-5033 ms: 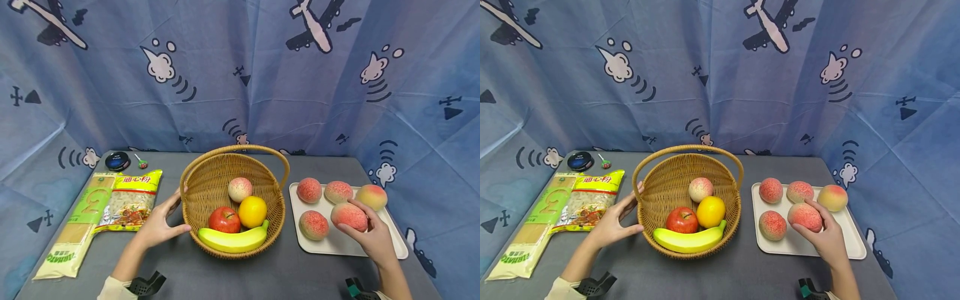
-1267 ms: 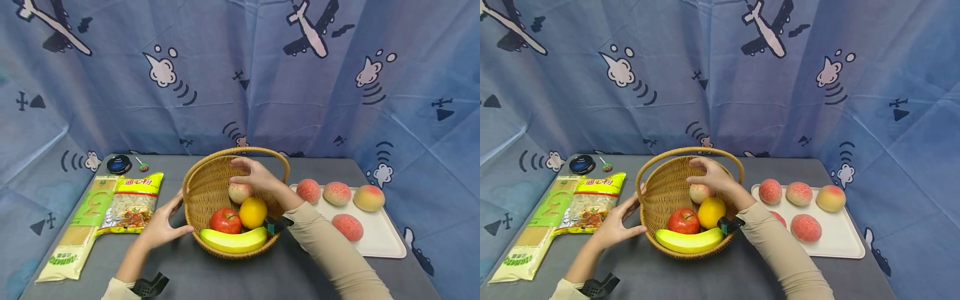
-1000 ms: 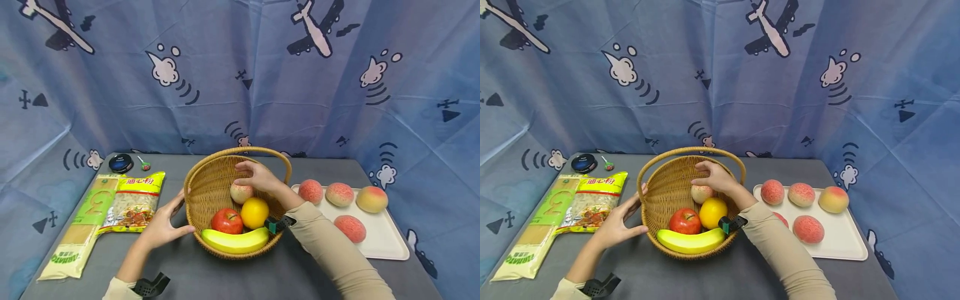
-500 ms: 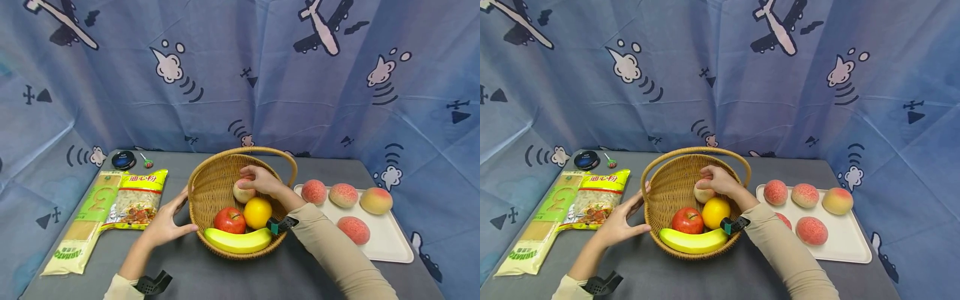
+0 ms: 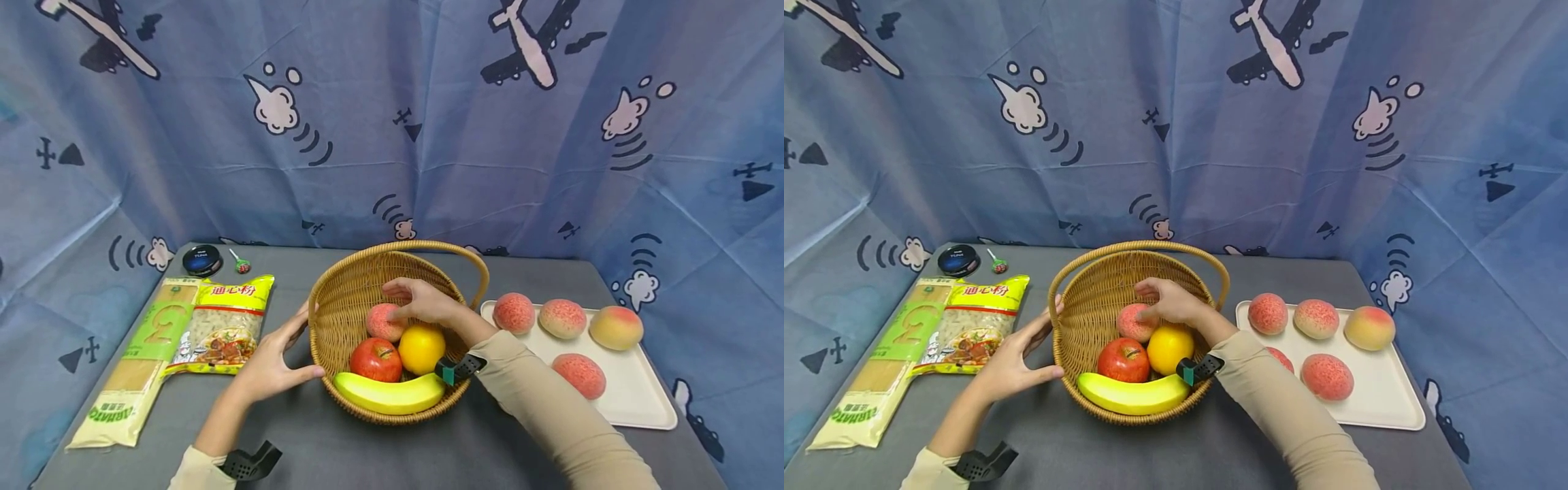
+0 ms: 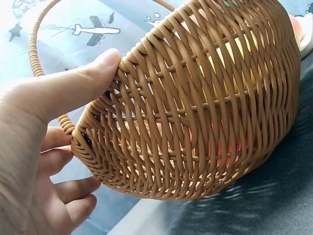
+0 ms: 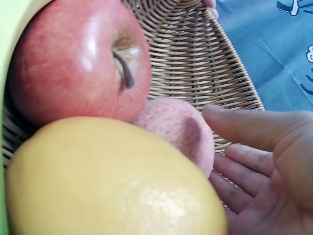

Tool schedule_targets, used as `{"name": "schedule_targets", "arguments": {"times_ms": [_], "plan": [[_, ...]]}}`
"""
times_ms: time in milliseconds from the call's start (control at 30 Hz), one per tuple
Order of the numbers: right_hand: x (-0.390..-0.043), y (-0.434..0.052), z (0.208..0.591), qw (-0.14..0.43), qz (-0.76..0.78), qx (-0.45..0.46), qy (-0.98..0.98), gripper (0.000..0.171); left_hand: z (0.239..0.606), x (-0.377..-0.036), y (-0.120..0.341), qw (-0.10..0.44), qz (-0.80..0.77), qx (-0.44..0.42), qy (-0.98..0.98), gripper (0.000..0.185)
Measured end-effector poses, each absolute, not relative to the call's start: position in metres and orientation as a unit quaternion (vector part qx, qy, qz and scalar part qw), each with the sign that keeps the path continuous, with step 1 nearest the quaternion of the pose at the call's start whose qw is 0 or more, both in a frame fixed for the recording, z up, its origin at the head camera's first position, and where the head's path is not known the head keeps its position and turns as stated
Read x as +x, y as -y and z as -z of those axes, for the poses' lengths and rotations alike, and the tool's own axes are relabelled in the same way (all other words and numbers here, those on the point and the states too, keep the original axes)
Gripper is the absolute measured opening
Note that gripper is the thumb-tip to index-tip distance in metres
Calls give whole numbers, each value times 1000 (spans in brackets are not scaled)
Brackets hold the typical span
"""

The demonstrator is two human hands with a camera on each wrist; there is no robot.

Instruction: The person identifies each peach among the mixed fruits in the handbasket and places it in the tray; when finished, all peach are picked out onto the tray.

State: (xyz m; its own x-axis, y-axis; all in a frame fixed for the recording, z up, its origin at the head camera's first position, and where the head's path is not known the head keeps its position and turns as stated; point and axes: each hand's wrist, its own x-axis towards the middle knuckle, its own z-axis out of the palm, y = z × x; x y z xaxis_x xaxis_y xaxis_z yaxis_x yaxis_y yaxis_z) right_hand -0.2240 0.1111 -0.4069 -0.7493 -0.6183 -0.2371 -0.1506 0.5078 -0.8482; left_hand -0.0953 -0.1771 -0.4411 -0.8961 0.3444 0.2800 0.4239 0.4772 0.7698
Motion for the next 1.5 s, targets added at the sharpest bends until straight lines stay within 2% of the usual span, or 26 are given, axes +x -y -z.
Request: {"name": "schedule_targets", "arguments": {"times_ms": [233, 433, 633, 900, 1200, 1500], "plan": [[-221, -110, 406, 307, 413, -247, -821, 65, 440, -95, 177, 45, 460, -227, 857, 96], [-222, -110, 409, 317, 369, -262, -833, 68, 441, -95, 176, 45, 463, -228, 856, 95], [-222, -111, 411, 309, 328, -283, -847, 64, 441, -94, 175, 50, 461, -229, 856, 96], [-222, -110, 409, 261, 271, -316, -871, 64, 440, -93, 175, 54, 455, -227, 860, 96], [-222, -111, 394, 248, 330, -320, -853, 64, 442, -92, 175, 57, 451, -224, 862, 96], [-214, -117, 373, 259, 415, -329, -807, 63, 443, -92, 178, 61, 448, -224, 863, 96]]}}
